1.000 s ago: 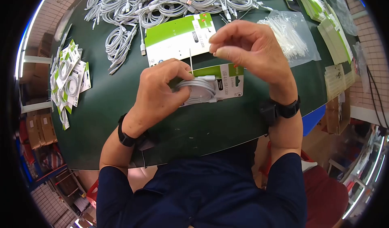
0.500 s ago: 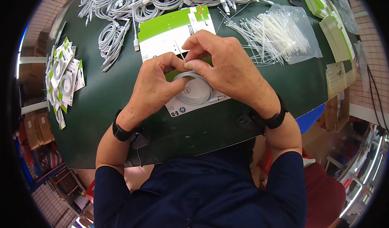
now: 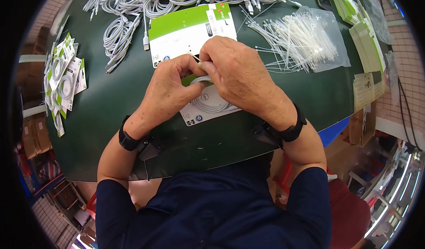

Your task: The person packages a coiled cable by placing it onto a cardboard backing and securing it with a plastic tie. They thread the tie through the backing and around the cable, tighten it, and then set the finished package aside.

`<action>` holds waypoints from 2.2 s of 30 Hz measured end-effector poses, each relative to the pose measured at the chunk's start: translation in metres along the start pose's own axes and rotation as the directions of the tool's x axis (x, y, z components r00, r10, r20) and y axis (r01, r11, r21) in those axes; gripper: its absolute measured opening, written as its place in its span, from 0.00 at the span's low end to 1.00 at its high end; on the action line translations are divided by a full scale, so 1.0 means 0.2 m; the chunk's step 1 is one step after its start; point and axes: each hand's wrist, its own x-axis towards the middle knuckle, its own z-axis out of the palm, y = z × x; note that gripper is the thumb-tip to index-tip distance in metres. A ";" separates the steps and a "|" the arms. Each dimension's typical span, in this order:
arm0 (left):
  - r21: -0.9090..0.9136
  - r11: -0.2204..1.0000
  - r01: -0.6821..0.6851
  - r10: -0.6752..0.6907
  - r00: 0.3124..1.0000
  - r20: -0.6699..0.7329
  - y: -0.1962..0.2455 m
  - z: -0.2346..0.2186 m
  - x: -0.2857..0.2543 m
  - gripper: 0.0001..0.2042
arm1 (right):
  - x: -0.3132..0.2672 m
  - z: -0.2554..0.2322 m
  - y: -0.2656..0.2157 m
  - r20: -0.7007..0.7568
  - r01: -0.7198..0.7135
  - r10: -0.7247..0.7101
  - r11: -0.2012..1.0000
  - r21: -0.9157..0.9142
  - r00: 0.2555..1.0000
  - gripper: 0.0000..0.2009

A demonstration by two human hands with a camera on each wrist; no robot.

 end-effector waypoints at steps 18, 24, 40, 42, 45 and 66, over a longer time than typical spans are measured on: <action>-0.077 0.997 0.031 -0.029 0.999 0.016 -0.01 0.02 0.00 0.09 | 0.01 0.04 0.01 -0.049 -0.055 0.053 0.998 -0.039 0.997 0.05; -0.086 0.996 0.027 -0.026 1.000 0.016 -0.01 0.02 0.00 0.09 | 0.01 0.04 0.01 -0.056 -0.086 0.087 0.996 0.010 0.995 0.04; -0.140 0.990 0.013 -0.010 1.000 0.016 -0.02 0.02 0.00 0.10 | 0.02 0.03 0.03 -0.076 -0.023 0.038 0.983 0.181 0.996 0.07; -0.161 0.987 0.011 -0.010 1.000 0.009 -0.02 0.01 0.00 0.10 | 0.02 0.01 0.04 -0.067 0.041 -0.033 0.991 0.129 0.997 0.07; -0.186 0.982 0.009 -0.014 1.000 -0.022 -0.01 0.02 0.00 0.11 | 0.03 -0.03 0.01 -0.054 0.101 -0.098 0.994 0.044 0.994 0.06; -0.086 0.996 -0.012 0.010 1.000 -0.024 -0.02 -0.03 0.01 0.10 | 0.00 -0.14 -0.07 0.359 -0.146 0.030 0.942 0.302 0.933 0.08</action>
